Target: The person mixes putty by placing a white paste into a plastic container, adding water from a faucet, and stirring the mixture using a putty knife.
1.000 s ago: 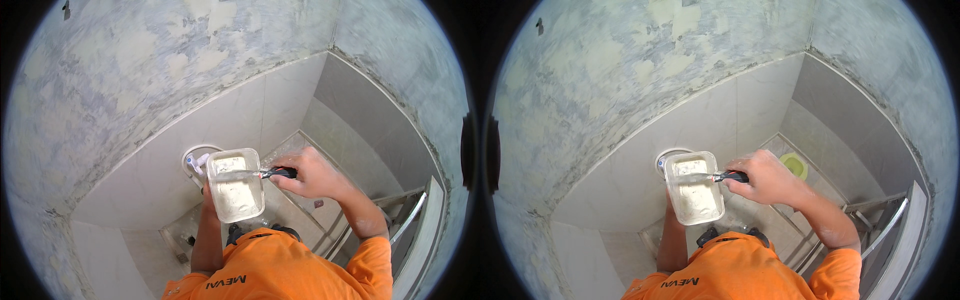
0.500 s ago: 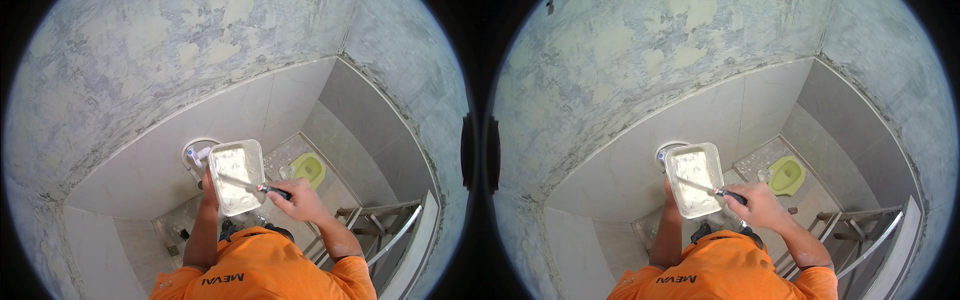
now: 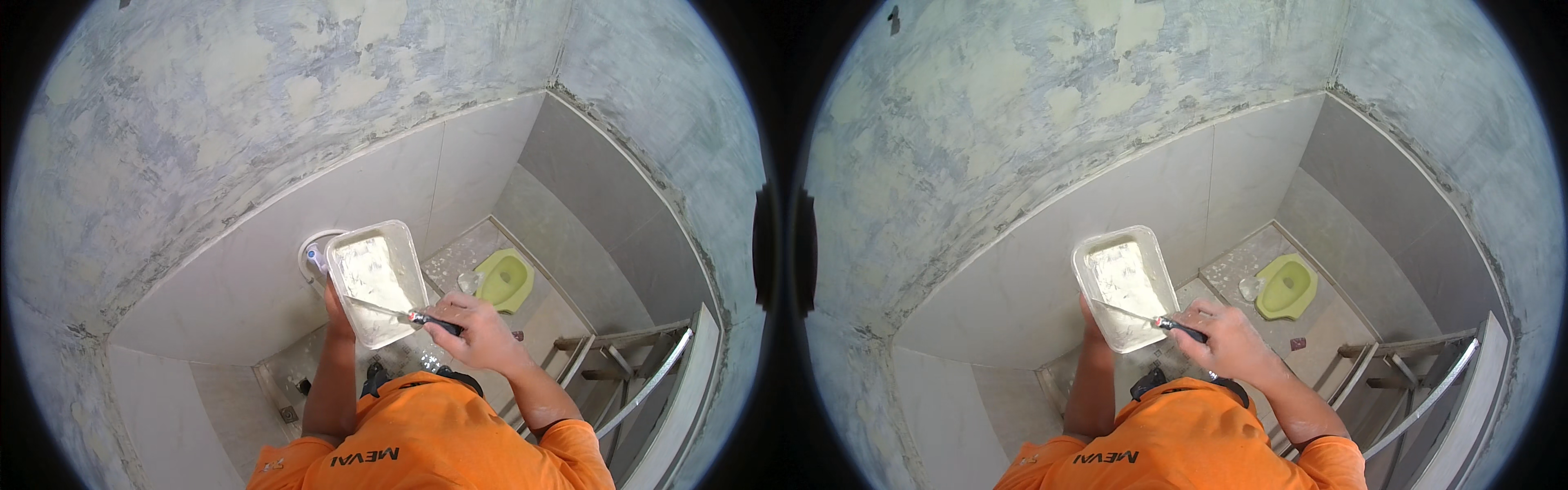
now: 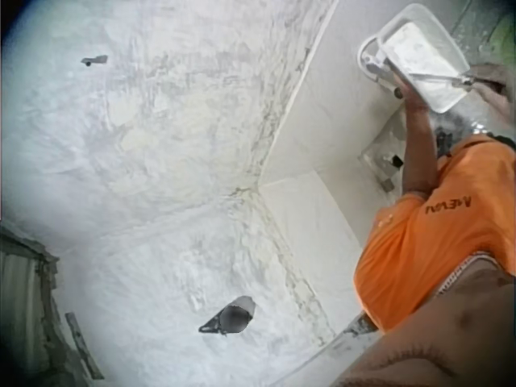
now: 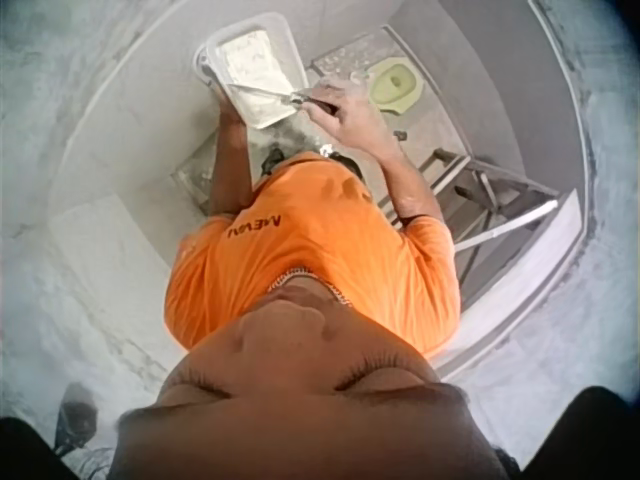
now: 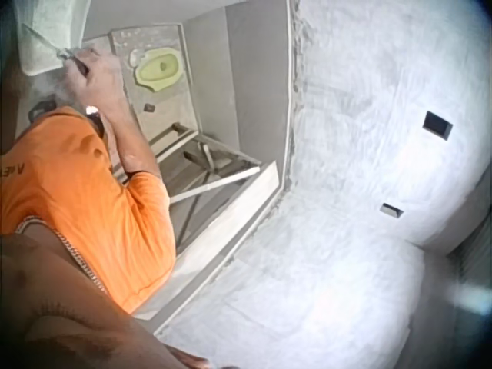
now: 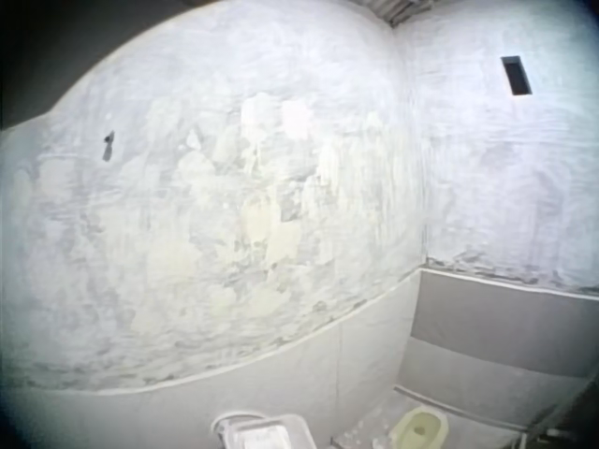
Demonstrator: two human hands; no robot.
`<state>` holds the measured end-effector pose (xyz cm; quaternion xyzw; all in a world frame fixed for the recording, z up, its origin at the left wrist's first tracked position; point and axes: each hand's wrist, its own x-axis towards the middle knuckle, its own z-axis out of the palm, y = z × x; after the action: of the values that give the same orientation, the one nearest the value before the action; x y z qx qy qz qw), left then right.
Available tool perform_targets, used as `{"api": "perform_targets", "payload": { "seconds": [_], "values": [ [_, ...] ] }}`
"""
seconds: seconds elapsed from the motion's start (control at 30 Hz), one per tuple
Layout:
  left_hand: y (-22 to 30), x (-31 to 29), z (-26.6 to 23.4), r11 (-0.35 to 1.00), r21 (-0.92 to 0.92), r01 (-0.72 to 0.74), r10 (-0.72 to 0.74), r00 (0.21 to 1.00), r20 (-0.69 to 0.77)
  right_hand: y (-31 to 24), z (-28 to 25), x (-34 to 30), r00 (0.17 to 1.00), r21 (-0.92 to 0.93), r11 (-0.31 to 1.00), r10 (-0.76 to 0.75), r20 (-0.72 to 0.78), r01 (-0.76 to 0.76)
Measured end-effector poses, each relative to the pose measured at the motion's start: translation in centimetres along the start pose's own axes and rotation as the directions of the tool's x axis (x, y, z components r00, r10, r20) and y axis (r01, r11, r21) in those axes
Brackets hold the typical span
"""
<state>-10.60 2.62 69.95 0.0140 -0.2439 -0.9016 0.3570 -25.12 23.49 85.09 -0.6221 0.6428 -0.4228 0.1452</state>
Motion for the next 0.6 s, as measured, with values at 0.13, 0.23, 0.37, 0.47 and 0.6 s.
{"api": "perform_targets", "payload": {
  "seconds": [0.13,0.23,0.37,0.47,0.6],
  "values": [
    [-0.2,0.7,3.1,0.999,0.016,0.039,-0.038,0.998,-0.048,0.1,0.1,0.9,0.985,0.032,0.998,0.058,-0.161,-0.053],
    [-0.4,0.3,0.1,0.989,0.137,-0.047,0.041,0.998,0.05,0.3,1.6,0.2,0.992,-0.082,0.996,0.012,-0.128,-0.023],
    [0.3,0.5,-1.1,0.998,-0.056,0.026,-0.016,0.984,0.175,-0.1,0.6,-0.6,1.0,-0.059,0.998,0.009,0.019,-0.008],
    [0.8,1.0,4.1,0.991,0.132,0.026,-0.021,0.999,-0.039,-1.3,-0.6,0.0,0.989,-0.104,0.994,0.022,-0.149,-0.038],
    [0.3,0.9,5.9,0.983,0.182,-0.009,0.0,0.999,0.051,-2.5,1.1,1.3,0.963,-0.417,0.907,-0.068,-0.261,-0.049]
  ]
}}
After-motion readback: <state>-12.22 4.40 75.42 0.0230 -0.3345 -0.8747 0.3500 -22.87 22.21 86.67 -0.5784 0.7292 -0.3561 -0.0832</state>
